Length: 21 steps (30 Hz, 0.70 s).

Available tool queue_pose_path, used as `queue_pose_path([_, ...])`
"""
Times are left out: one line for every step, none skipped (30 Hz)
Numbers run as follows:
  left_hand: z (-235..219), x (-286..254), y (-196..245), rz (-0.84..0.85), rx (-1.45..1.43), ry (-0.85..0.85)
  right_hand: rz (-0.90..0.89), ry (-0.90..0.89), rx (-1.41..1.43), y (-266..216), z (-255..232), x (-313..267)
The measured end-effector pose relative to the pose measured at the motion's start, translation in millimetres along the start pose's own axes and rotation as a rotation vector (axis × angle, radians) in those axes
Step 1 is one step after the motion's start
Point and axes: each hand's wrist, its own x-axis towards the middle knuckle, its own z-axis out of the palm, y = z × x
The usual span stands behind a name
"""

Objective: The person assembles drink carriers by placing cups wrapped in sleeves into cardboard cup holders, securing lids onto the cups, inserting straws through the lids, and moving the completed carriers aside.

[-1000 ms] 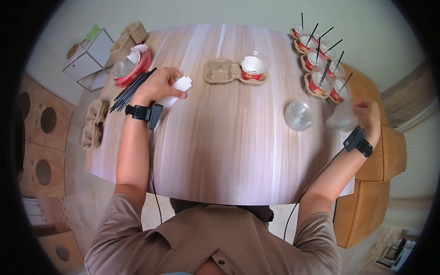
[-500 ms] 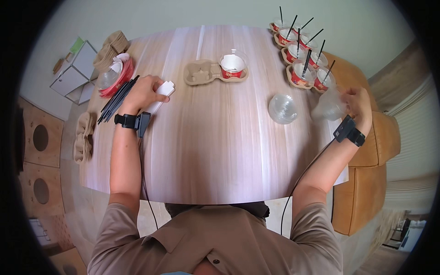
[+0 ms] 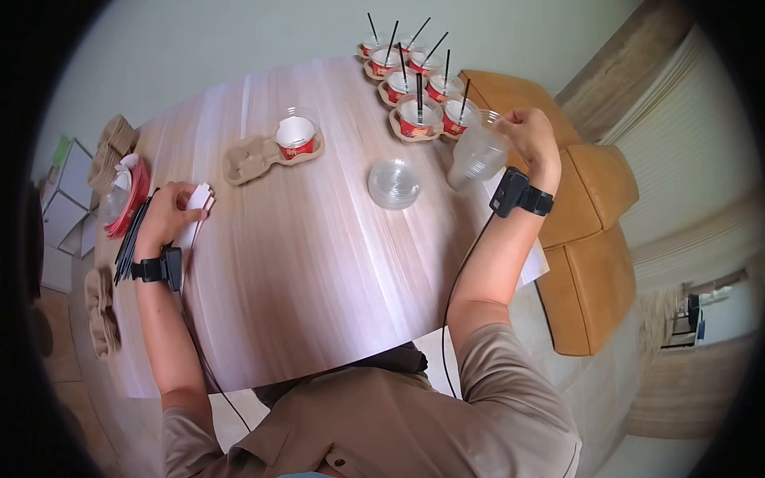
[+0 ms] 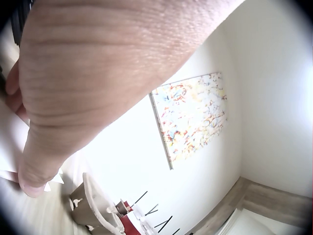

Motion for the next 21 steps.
queue_pose_path([-1.4,-1.6,0.8,-0.036,0.031,0.022,-0.009,0.018,0.021,-5.1,-1.8,-2.6])
queue_pose_path([-1.5,-1.1,-0.3,-0.038,0.034,0.02,-0.007,0.015,0.023,-6.3,-4.5,-3.9])
queue_pose_path([-1.6,0.0,-2.3,-0.038,0.028,0.01,-0.029,0.044,0.051,-7.9,-7.7,-4.9])
queue_pose_path([-1.8,0.5,-3.7,-0.037,0.02,0.001,-0.052,0.074,0.079,-10.4,-10.9,-6.4])
queue_pose_path([-2.1,0.4,-3.6,-0.038,0.02,0.001,-0.052,0.073,0.079,-13.6,-12.8,-8.6])
queue_pose_path([-2.4,0.1,-3.0,-0.034,0.026,0.017,-0.081,0.116,0.147,-18.6,-14.0,-12.5])
queue_pose_path([-2.1,-0.5,-2.8,-0.032,0.032,0.035,-0.113,0.158,0.216,-23.9,-16.6,-16.3])
queue_pose_path([-1.9,0.4,-2.8,-0.041,0.032,0.035,-0.117,0.15,0.218,-29.7,-19.4,-18.9])
queue_pose_path([-3.6,2.1,-3.3,0.017,0.018,0.039,-0.203,0.086,0.322,-38.5,-18.6,-20.3])
queue_pose_path([-8.5,1.1,-6.2,0.061,0.014,0.043,-0.29,0.008,0.438,-54.0,-11.8,-23.1])
queue_pose_path([-14.9,1.1,-6.1,0.041,-0.018,0.013,-0.32,-0.047,0.473,-72.5,-2.6,-28.2])
queue_pose_path([-18.8,-3.0,-5.5,0.105,-0.069,0.082,-0.363,-0.155,0.523,-87.8,10.2,-28.5])
queue_pose_path([-28.1,-5.7,-0.3,0.042,-0.186,0.013,-0.368,-0.286,0.571,-104.0,28.2,-28.4])
queue_pose_path([-32.8,-8.8,1.4,0.069,-0.273,0.05,-0.374,-0.409,0.613,-121.7,47.8,-31.5])
queue_pose_path([-41.7,-11.2,4.8,0.048,-0.321,0.05,-0.421,-0.491,0.531,-142.7,69.8,-38.5])
queue_pose_path([-48.6,-14.1,10.8,0.037,-0.37,0.048,-0.467,-0.562,0.445,-162.4,90.9,-48.7])
queue_pose_path([-50.9,-18.8,17.7,0.028,-0.352,0.054,-0.588,-0.638,0.486,-172.2,121.8,-53.2])
queue_pose_path([-52.5,-24.0,25.2,0.124,-0.614,0.029,-0.567,-0.705,0.449,-182.4,142.9,-61.5])
queue_pose_path([-55.2,-28.0,32.3,0.223,-0.872,0.005,-0.55,-0.772,0.412,-191.0,160.3,-66.3])
queue_pose_path([-52.2,-28.9,35.7,0.31,-1.077,-0.073,-0.565,-0.772,0.428,-193.1,176.1,-69.8])
queue_pose_path([-48.5,-28.5,36.8,0.344,-1.211,-0.144,-0.573,-0.766,0.383,-192.5,190.7,-75.4])
